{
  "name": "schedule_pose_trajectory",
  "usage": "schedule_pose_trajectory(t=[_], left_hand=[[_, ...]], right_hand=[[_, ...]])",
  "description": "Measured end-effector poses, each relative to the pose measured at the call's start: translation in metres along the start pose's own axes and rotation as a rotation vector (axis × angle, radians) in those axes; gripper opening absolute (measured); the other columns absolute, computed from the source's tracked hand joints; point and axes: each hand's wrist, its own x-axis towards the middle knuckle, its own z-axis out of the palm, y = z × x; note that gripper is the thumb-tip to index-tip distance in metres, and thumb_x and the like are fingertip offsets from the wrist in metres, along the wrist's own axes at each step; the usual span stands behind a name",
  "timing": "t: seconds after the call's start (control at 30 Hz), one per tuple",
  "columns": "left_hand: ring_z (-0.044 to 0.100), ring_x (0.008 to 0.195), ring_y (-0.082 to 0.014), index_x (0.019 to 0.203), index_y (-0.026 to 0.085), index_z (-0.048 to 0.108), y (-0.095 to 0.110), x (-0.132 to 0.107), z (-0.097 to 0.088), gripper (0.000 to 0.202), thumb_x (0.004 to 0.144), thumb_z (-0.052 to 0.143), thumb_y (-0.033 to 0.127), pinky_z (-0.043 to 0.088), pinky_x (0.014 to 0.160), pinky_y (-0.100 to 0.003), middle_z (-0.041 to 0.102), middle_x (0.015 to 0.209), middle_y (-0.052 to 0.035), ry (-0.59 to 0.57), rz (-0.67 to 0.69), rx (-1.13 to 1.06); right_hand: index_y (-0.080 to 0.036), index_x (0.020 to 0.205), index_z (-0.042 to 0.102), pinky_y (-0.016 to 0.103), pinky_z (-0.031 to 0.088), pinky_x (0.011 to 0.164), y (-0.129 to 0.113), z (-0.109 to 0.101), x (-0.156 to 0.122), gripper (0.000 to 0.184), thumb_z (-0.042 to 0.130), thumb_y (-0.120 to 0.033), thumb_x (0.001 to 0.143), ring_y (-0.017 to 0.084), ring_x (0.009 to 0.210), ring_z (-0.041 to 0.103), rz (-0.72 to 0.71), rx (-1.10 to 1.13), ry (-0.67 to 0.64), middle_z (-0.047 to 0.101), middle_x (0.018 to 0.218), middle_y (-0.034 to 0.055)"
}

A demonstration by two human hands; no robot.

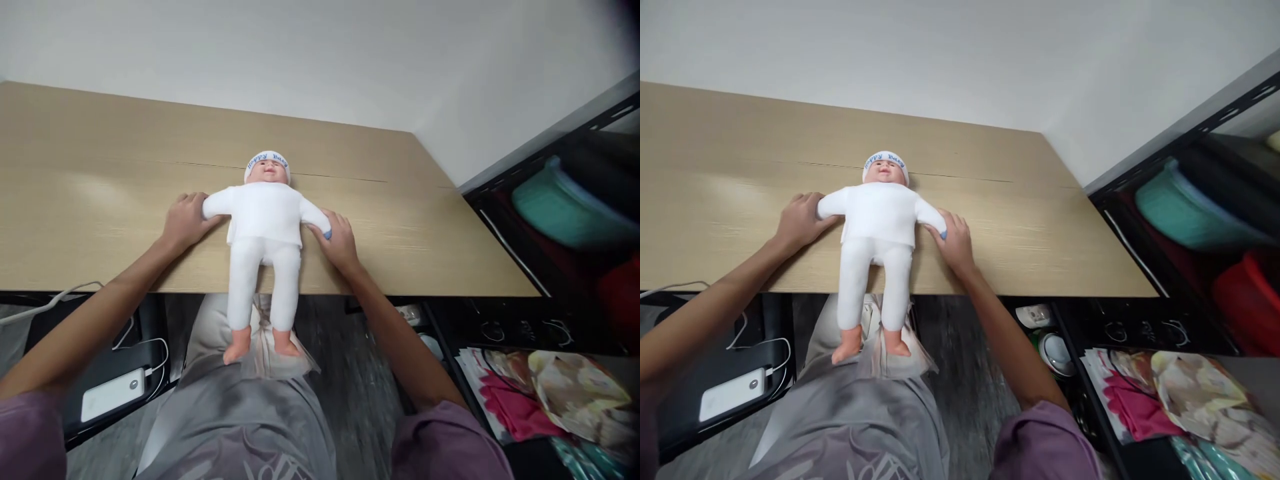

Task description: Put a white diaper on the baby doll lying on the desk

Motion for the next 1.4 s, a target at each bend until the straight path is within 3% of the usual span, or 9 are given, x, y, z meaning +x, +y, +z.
schedule_pose_trajectory(t=[0.23,0.5,0.67,0.93,1.07,1.13,1.23,1.33,1.4], left_hand=[[0.064,0.128,-0.0445,0.131,0.017,0.068,-0.025,0.087,0.031,0.069,0.099,0.062,0.079,0.05,0.103,-0.048,0.076,0.133,-0.0236,0.032,0.004,0.018],[0.062,0.131,-0.0474,0.136,0.017,0.069,-0.047,0.19,0.055,0.074,0.098,0.062,0.08,0.048,0.107,-0.051,0.074,0.135,-0.0242,0.069,-0.041,0.032],[0.06,0.137,-0.0485,0.14,0.016,0.069,-0.061,0.218,0.062,0.083,0.099,0.056,0.087,0.044,0.114,-0.053,0.073,0.14,-0.0245,0.064,-0.024,0.084],[0.054,0.144,-0.0478,0.153,0.02,0.062,-0.07,0.202,0.061,0.092,0.096,0.059,0.092,0.036,0.119,-0.055,0.068,0.153,-0.0228,0.119,-0.007,0.066],[0.045,0.151,-0.0429,0.158,0.015,0.058,-0.061,0.184,0.052,0.11,0.088,0.067,0.1,0.031,0.117,-0.051,0.057,0.166,-0.0231,0.249,-0.005,-0.074],[0.035,0.16,-0.0388,0.152,0.009,0.061,-0.046,0.17,0.045,0.11,0.092,0.06,0.101,0.024,0.113,-0.049,0.053,0.168,-0.0222,0.302,0.023,-0.163],[0.023,0.169,-0.0361,0.132,0.005,0.068,-0.007,0.143,0.032,0.094,0.109,0.039,0.092,0.016,0.102,-0.053,0.058,0.161,-0.0216,0.298,0.062,-0.27],[0.045,0.159,-0.0382,0.131,0.018,0.071,0.042,0.103,0.016,0.072,0.111,0.042,0.08,0.031,0.11,-0.055,0.066,0.155,-0.0216,0.352,0.027,-0.289],[0.056,0.147,-0.0412,0.134,0.025,0.069,0.074,0.058,0.003,0.058,0.108,0.048,0.072,0.04,0.114,-0.06,0.072,0.143,-0.0194,0.307,0.007,-0.292]], right_hand=[[-0.019,0.146,0.068,0.059,0.055,0.113,0.055,0.04,0.095,0.072,0.046,-0.079,0.114,0.041,0.125,0.069,-0.101,0.016,-0.021,0.078,0.137,0.0214],[-0.019,0.147,0.068,0.06,0.054,0.114,0.089,0.081,0.183,0.078,0.042,-0.083,0.112,0.041,0.124,0.068,-0.148,-0.009,0.053,0.077,0.14,0.0213],[-0.019,0.148,0.067,0.059,0.054,0.114,0.103,0.098,0.219,0.076,0.043,-0.082,0.113,0.041,0.125,0.068,-0.179,-0.01,0.059,0.076,0.141,0.0213],[-0.018,0.159,0.06,0.064,0.05,0.118,0.101,0.101,0.212,0.072,0.052,-0.072,0.113,0.044,0.133,0.061,-0.105,-0.1,0.056,0.07,0.148,0.0237],[-0.019,0.17,0.05,0.068,0.047,0.124,0.089,0.095,0.194,0.073,0.056,-0.063,0.112,0.045,0.145,0.055,-0.056,-0.108,0.095,0.062,0.159,0.0251],[-0.019,0.171,0.047,0.068,0.044,0.128,0.077,0.089,0.182,0.071,0.057,-0.057,0.112,0.043,0.151,0.052,-0.059,-0.104,0.114,0.059,0.164,0.0245],[-0.022,0.169,0.05,0.066,0.043,0.131,0.043,0.075,0.166,0.061,0.053,-0.046,0.113,0.04,0.153,0.054,-0.1,-0.07,0.134,0.06,0.164,0.0214],[-0.025,0.163,0.056,0.064,0.048,0.129,-0.012,0.052,0.143,0.051,0.045,-0.039,0.115,0.037,0.148,0.061,-0.112,-0.002,0.202,0.067,0.153,0.0194],[-0.026,0.163,0.058,0.066,0.051,0.126,-0.05,0.03,0.11,0.053,0.039,-0.041,0.116,0.038,0.146,0.063,-0.092,0.048,0.234,0.07,0.149,0.0195]])
